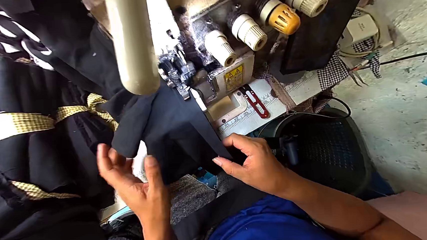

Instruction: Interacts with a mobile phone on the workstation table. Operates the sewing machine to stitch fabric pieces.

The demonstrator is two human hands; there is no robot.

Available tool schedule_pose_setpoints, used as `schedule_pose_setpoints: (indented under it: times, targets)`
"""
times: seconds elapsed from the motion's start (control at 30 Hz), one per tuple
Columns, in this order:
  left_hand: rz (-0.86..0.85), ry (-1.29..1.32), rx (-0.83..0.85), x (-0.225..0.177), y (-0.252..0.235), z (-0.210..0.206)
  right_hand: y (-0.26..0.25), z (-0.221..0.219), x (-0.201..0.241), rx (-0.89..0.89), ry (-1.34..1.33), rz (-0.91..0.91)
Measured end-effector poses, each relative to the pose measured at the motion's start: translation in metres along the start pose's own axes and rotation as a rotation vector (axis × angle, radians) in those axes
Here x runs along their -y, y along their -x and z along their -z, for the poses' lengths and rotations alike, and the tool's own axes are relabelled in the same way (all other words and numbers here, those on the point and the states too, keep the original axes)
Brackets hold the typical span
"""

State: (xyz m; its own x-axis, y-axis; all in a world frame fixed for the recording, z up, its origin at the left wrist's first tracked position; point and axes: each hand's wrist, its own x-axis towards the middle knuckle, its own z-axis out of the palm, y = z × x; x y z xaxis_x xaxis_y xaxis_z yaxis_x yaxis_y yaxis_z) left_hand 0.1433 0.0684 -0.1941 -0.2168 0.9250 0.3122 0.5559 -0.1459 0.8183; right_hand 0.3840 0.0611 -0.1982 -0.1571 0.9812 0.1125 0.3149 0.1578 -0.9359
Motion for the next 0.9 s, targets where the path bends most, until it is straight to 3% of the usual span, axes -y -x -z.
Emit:
schedule_pose_setpoints:
  times: [0.07, 0.27, 0.33, 0.43, 0.57, 0.67, 0.7, 0.8, 0.83, 0.9]
  targets:
    - [0.101, 0.065, 0.076, 0.009, 0.019, 0.008, 0.018, 0.007, -0.002, 0.066, 0.165, -0.029]
    - [-0.067, -0.105, -0.092, -0.026, 0.039, 0.04, 0.071, 0.026, -0.005, 0.088, 0.45, 0.05]
    - [-0.029, 0.008, 0.084, -0.048, 0.051, 0.028, 0.089, 0.026, 0.002, 0.025, 0.488, 0.127]
    - [0.236, 0.353, 0.467, -0.063, 0.07, -0.012, 0.111, 0.022, 0.012, 0.05, 0.468, 0.265]
    - [0.377, 0.609, 0.428, -0.07, 0.078, -0.037, 0.114, 0.027, 0.015, 0.33, 0.473, 0.349]
    - [0.372, 0.703, 0.451, -0.079, 0.072, -0.022, 0.091, 0.051, 0.014, 0.472, 0.388, 0.244]
    - [0.381, 0.758, 0.467, -0.082, 0.07, -0.016, 0.077, 0.057, 0.014, 0.419, 0.335, 0.19]
    - [0.482, 1.031, 0.505, -0.089, 0.065, -0.005, 0.025, 0.046, 0.009, 0.014, 0.144, 0.125]
    - [0.542, 1.125, 0.523, -0.09, 0.063, -0.005, 0.007, 0.035, 0.005, -0.029, 0.029, 0.113]
    - [0.671, 1.254, 0.551, -0.089, 0.065, -0.012, -0.017, 0.013, -0.001, 0.069, -0.32, 0.006]
